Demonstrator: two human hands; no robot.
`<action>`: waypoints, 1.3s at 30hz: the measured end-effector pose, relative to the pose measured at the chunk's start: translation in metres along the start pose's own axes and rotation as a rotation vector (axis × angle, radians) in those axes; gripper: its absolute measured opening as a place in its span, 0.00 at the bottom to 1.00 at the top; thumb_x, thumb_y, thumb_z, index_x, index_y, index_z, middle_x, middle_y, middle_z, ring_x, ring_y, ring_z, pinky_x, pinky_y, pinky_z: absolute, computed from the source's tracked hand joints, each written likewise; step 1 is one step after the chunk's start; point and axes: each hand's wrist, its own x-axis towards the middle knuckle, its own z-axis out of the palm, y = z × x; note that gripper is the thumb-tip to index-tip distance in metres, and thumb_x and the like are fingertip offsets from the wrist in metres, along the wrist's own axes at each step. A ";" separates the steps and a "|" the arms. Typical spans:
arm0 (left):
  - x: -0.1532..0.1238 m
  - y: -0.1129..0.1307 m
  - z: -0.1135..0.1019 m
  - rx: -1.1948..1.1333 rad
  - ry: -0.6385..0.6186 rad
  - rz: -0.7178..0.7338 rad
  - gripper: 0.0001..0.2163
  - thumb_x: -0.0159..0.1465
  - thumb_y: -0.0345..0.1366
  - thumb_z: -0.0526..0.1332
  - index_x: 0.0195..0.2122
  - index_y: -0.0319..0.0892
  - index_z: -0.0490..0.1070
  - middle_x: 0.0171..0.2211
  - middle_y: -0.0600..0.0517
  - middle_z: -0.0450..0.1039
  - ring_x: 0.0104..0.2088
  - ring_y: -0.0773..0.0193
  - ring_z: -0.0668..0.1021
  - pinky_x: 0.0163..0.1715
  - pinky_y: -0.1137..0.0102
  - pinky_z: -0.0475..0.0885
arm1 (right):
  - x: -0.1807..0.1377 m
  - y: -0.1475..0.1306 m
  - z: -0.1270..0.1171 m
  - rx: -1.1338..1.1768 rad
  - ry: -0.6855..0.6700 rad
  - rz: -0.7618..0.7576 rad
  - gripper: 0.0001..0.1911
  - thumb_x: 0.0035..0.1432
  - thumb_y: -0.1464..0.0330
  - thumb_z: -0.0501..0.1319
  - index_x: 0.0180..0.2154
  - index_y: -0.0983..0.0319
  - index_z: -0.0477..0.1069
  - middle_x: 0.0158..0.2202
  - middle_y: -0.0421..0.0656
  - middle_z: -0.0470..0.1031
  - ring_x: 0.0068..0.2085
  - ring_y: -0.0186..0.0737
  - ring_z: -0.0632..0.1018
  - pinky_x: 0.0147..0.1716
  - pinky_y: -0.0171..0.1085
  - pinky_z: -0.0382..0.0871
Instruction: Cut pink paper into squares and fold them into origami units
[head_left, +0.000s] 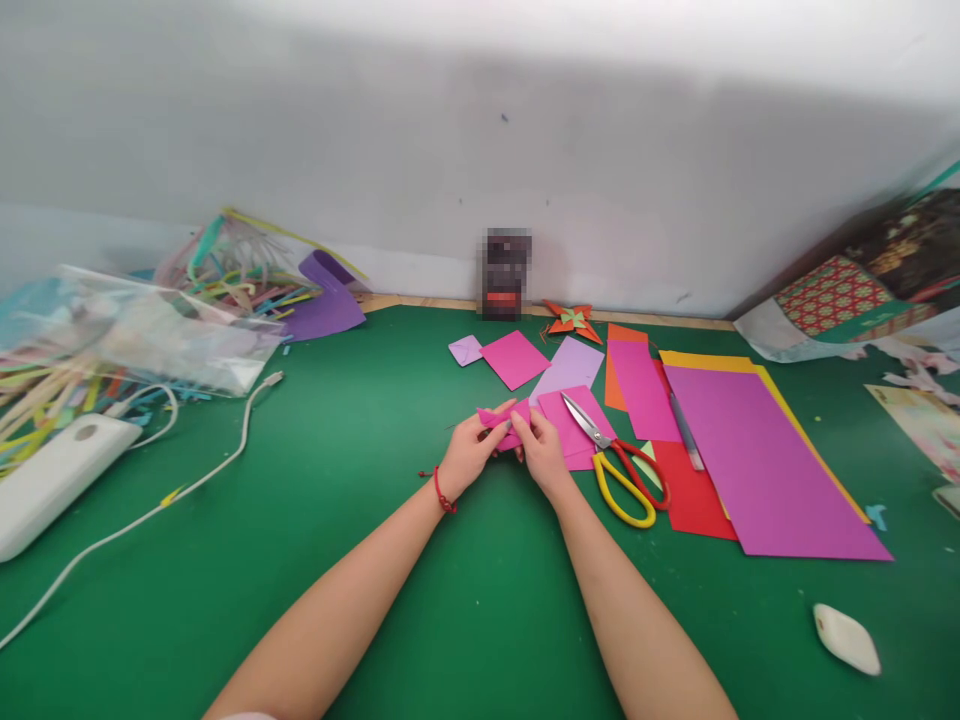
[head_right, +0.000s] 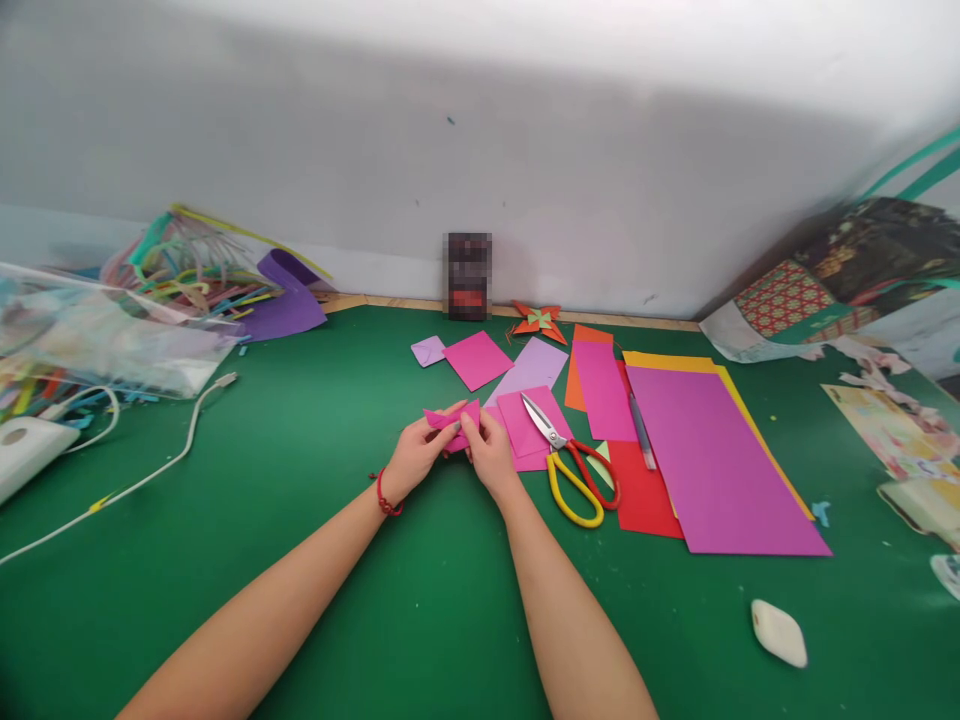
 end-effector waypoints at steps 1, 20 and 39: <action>0.000 -0.001 0.000 0.020 -0.006 0.023 0.18 0.60 0.38 0.54 0.49 0.38 0.69 0.42 0.45 0.74 0.33 0.64 0.74 0.31 0.71 0.69 | 0.000 0.000 0.000 0.001 -0.005 0.005 0.18 0.50 0.52 0.57 0.23 0.60 0.59 0.12 0.30 0.55 0.13 0.28 0.58 0.11 0.29 0.50; -0.002 0.003 0.002 0.024 0.036 0.029 0.16 0.60 0.36 0.52 0.44 0.35 0.72 0.27 0.51 0.72 0.19 0.72 0.66 0.22 0.74 0.65 | 0.000 -0.001 0.001 0.055 -0.067 0.071 0.20 0.52 0.51 0.54 0.21 0.59 0.60 0.12 0.33 0.59 0.14 0.32 0.62 0.13 0.33 0.55; -0.002 -0.001 -0.001 0.177 0.007 0.126 0.17 0.63 0.35 0.49 0.50 0.41 0.68 0.24 0.55 0.65 0.21 0.71 0.65 0.26 0.75 0.64 | 0.003 -0.001 0.000 0.059 0.002 0.061 0.19 0.50 0.50 0.55 0.22 0.60 0.62 0.11 0.33 0.61 0.13 0.31 0.64 0.12 0.32 0.57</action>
